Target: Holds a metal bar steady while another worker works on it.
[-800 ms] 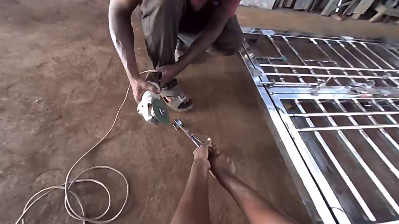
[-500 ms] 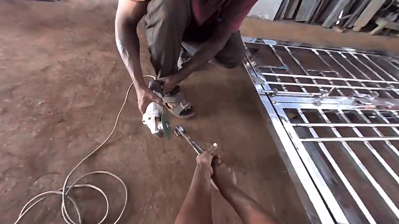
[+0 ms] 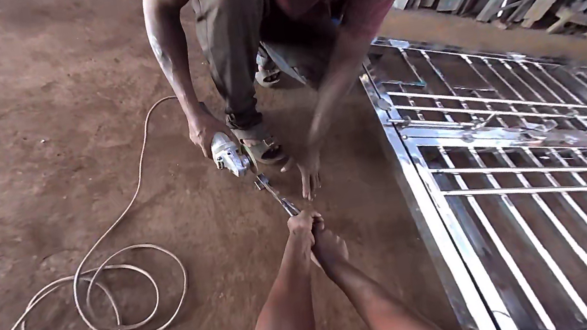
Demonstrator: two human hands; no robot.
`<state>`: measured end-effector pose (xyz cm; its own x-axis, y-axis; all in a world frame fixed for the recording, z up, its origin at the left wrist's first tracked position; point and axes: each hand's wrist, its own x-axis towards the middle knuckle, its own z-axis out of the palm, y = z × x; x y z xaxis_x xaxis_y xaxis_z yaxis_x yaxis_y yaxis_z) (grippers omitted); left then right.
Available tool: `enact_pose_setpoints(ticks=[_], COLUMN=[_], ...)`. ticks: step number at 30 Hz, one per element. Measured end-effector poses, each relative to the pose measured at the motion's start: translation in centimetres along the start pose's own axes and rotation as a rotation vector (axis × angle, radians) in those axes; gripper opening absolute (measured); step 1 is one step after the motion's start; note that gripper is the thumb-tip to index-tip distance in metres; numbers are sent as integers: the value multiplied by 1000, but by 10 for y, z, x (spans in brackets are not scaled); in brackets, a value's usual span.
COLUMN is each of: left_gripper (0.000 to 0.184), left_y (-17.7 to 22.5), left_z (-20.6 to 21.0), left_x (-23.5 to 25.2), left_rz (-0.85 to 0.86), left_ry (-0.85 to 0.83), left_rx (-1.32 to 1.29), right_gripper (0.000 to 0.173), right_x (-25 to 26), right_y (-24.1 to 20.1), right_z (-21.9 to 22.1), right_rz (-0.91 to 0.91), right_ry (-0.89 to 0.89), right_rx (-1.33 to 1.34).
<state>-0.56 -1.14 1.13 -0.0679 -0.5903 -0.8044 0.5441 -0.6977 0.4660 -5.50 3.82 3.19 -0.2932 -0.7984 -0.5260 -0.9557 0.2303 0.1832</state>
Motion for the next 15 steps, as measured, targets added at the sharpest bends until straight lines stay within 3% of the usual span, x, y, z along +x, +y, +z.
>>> enact_pose_setpoints(ticks=[7,10,12,13,15], left_gripper=[6,5,7,9,6], left_y=[8,12,53,60,36], left_z=[-2,-27,-9,-7,-16], left_x=[-16,-37,-109,-120,-87], left_rz=[-18,165,31,7,136], left_ry=[-18,-303,-5,48,-82], left_rx=[-4,-37,129,166,129], right_gripper=[50,52,56,56,55], right_x=[-5,-13,-14,-14,-11], right_y=[-2,-6,-7,-7,-6], right_z=[-1,-8,-11,-10,-5], right_rz=[5,9,11,10,10], right_ry=[19,5,-21,-17,1], right_rx=[-32,-54,-55,-55,-46])
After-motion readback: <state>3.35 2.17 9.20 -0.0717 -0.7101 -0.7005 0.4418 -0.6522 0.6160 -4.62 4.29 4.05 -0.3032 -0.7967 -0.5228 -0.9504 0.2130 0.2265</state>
